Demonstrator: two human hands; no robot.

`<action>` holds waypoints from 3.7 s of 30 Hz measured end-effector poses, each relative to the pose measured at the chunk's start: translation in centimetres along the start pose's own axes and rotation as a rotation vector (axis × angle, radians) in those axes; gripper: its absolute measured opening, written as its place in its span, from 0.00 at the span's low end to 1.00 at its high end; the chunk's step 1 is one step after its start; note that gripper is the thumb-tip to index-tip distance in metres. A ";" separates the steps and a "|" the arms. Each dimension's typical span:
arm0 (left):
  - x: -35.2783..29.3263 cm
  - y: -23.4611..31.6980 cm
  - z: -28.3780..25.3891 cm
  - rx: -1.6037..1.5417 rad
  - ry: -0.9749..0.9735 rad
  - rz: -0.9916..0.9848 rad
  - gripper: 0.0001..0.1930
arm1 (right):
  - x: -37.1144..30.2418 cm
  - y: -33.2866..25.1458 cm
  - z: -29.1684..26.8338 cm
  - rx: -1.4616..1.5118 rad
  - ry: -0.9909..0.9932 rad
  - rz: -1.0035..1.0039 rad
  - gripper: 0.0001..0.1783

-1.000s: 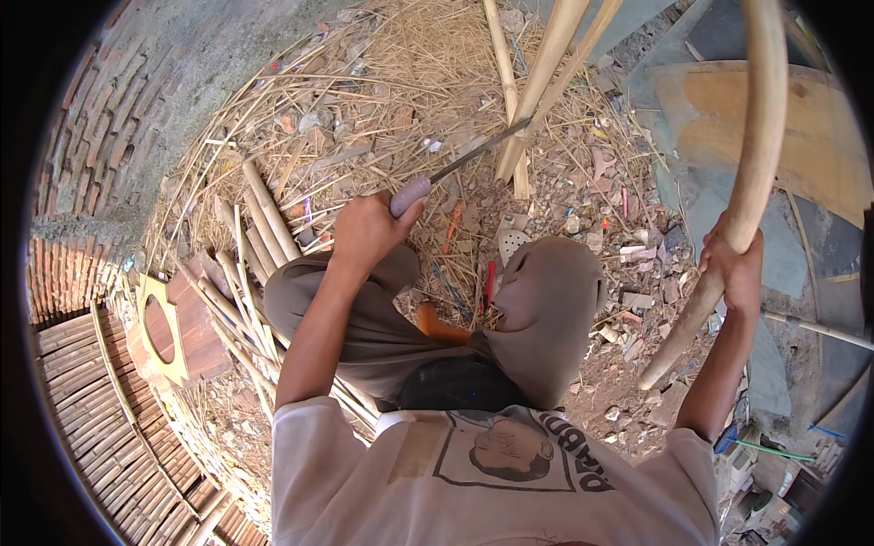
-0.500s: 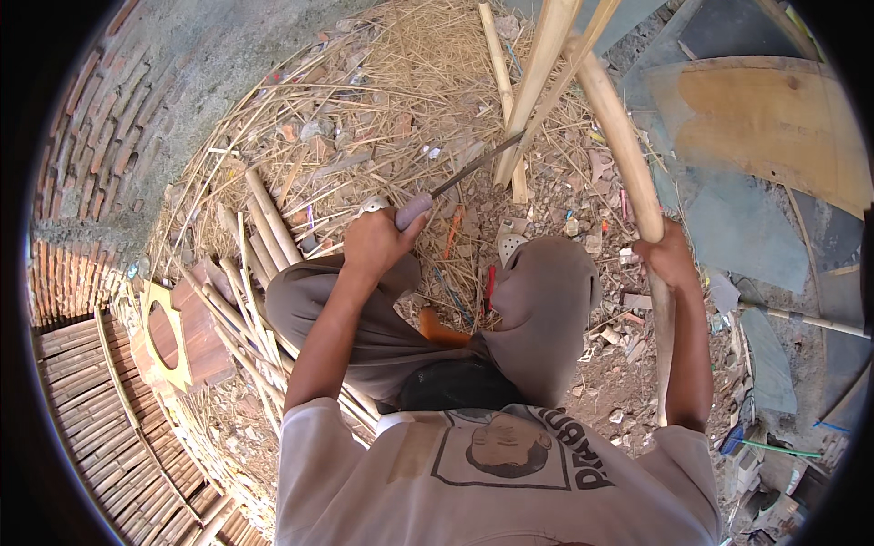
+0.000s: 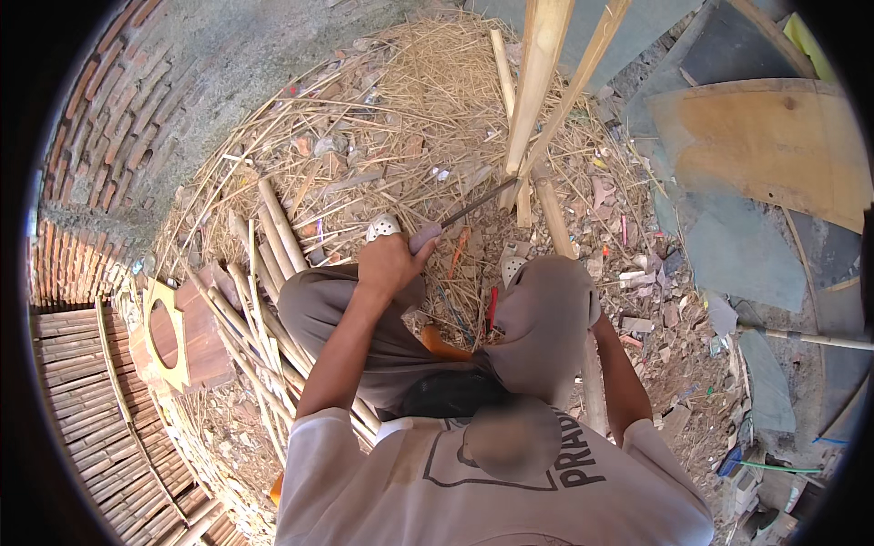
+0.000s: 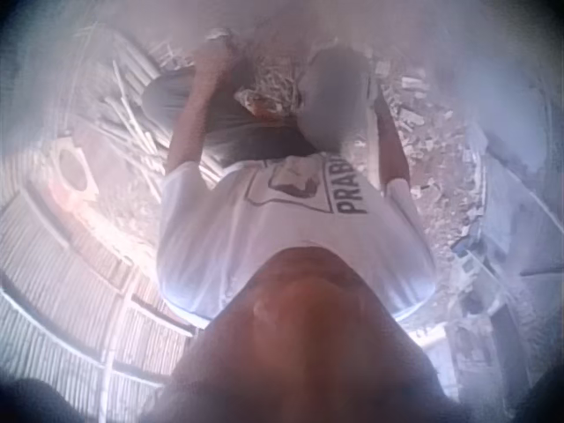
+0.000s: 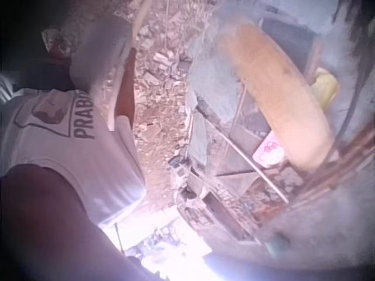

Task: The person sits on the ground and uses a machete to split long bamboo poles into smaller strips. They repeatedly strike the bamboo with a wooden mallet to drive the blade through the material, then separate the resulting pieces and set them aside.

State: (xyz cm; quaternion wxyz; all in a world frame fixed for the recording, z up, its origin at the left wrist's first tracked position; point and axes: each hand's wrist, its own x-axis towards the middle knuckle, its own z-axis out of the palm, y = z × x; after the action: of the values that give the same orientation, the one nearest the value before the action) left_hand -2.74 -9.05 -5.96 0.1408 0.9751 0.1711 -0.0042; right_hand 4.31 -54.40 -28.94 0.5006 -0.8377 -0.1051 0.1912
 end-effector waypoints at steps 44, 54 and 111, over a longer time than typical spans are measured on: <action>16.3 4.3 -13.0 -1.236 0.471 0.380 0.46 | 2.9 -15.7 8.1 -0.163 -0.202 0.520 0.22; 19.8 9.3 -11.0 -1.481 0.651 0.411 0.20 | 6.7 -17.6 2.2 -1.118 -0.036 0.362 0.16; 12.1 21.5 -9.5 -1.565 0.355 0.735 0.37 | -14.8 -41.9 -3.4 0.311 0.230 -0.109 0.13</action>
State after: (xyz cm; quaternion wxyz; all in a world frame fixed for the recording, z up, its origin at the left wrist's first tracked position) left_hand 15.49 -21.82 8.33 0.7319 0.5788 -0.1802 0.3112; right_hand -6.98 -42.59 12.53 0.6422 -0.7598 -0.0617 0.0805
